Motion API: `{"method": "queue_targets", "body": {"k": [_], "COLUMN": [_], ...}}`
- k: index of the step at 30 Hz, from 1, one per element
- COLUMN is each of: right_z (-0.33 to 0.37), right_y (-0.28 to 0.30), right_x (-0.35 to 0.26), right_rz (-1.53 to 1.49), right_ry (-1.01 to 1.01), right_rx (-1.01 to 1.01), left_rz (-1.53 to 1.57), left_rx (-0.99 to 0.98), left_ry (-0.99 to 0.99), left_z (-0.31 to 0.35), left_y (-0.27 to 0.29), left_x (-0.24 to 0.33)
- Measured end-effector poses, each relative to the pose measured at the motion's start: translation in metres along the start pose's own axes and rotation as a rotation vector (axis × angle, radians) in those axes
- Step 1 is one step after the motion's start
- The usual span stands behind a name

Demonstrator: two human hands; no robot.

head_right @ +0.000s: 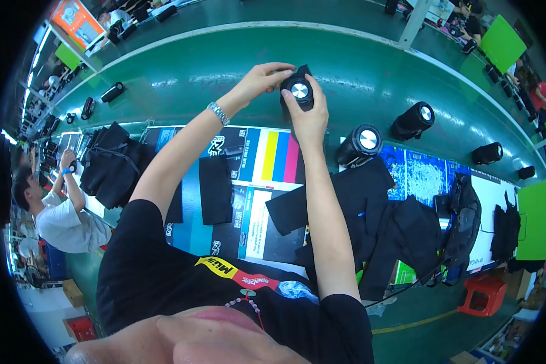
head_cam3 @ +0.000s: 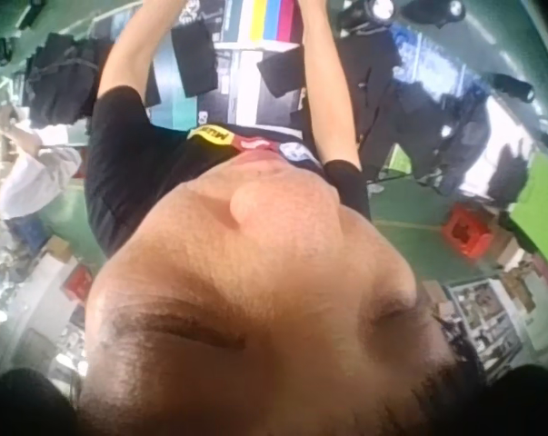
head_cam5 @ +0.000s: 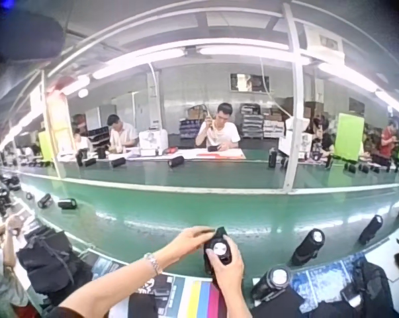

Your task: The person picks up pieces of black fabric and wraps them around cylindrical objects by hand on a long work table.

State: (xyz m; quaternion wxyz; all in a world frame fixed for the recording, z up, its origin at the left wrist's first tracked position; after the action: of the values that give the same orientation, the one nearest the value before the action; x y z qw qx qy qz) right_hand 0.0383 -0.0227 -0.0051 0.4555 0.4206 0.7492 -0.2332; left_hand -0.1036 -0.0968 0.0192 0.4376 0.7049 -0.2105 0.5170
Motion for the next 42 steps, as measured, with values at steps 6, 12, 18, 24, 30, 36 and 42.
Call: {"method": "queue_targets", "body": {"k": [6, 12, 18, 24, 30, 36, 42], "right_z": [0.01, -0.013, -0.032, -0.022, -0.025, -0.065, -0.083], "right_y": [0.01, 0.017, -0.005, -0.038, -0.001, 0.004, -0.049], "right_x": [0.014, 0.031, 0.017, 0.033, 0.052, 0.075, 0.085], "right_rz": [-0.016, -0.07, -0.145, 0.006, -0.192, -0.311, -0.617], "right_ry": [-0.249, -0.318, -0.127, -0.232, -0.383, -0.509, -0.724], "right_rx": [0.097, 0.055, -0.004, -0.256, -0.18, 0.258, 0.042], "left_rz": [-0.183, -0.751, -0.48, -0.496, -0.038, 0.75, 0.748], "left_rx": [-0.103, 0.213, 0.215, 0.329, 0.362, 0.408, 0.372], "left_ry": [-0.061, -0.713, -0.672, -0.556, -0.467, -0.137, -0.039], "left_z": [-0.032, 0.011, 0.028, 0.035, 0.039, -0.022, -0.04], "left_y": [-0.014, -0.02, -0.001, 0.031, 0.043, 0.038, -0.034], "left_x": [0.007, 0.084, 0.083, 0.029, 0.03, -0.029, -0.036]}}
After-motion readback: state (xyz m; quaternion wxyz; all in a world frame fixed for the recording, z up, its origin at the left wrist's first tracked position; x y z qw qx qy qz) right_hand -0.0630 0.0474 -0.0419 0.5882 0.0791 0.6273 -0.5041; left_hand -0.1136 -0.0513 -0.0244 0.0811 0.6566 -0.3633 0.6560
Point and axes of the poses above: each hand's wrist, its own z-axis away from the middle knuckle, its own y-axis out of the back of the hand, x = y × z, the point moved 6 cm from there along -z, towards the middle knuckle, and after that the axes turned 4 degrees about -z, right-handed, at the moved point
